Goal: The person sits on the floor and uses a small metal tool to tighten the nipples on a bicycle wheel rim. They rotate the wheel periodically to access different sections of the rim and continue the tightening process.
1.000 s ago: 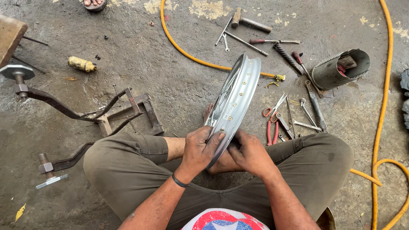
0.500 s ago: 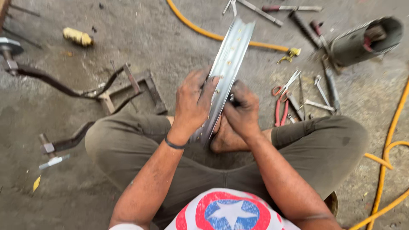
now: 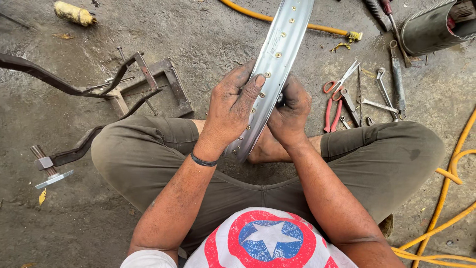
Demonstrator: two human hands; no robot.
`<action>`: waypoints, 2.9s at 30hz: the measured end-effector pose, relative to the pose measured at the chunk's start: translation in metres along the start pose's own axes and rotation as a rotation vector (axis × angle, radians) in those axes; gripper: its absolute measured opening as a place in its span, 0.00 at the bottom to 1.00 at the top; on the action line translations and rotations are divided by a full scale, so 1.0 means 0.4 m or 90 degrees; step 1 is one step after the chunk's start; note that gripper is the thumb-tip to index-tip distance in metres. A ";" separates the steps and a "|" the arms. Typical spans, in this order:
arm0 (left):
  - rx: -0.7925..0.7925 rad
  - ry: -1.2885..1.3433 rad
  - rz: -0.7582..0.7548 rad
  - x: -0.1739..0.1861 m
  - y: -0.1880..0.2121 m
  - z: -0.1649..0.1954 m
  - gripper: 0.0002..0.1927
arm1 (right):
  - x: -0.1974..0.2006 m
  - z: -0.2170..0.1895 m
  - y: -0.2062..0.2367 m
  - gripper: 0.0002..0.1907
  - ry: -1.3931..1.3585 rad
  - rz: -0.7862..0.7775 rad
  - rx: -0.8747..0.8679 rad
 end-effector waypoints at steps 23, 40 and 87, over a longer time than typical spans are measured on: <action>0.142 0.071 -0.058 -0.021 0.036 -0.063 0.24 | 0.119 0.037 -0.008 0.11 0.157 -0.250 -0.279; 0.090 0.155 -0.008 -0.018 0.044 -0.042 0.17 | 0.105 -0.009 -0.015 0.05 0.010 -0.386 -0.390; 0.139 0.219 -0.049 -0.067 0.073 -0.035 0.17 | 0.193 0.043 -0.047 0.09 0.074 -0.267 -0.285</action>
Point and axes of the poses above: each hand's wrist, its own y-axis away from the middle knuckle, its own x-axis out of the back of the hand, z = x × y, the point moved 7 cm from there along -y, towards the middle knuckle, and after that the axes turned 12 degrees about -x, right-handed, at the moved point
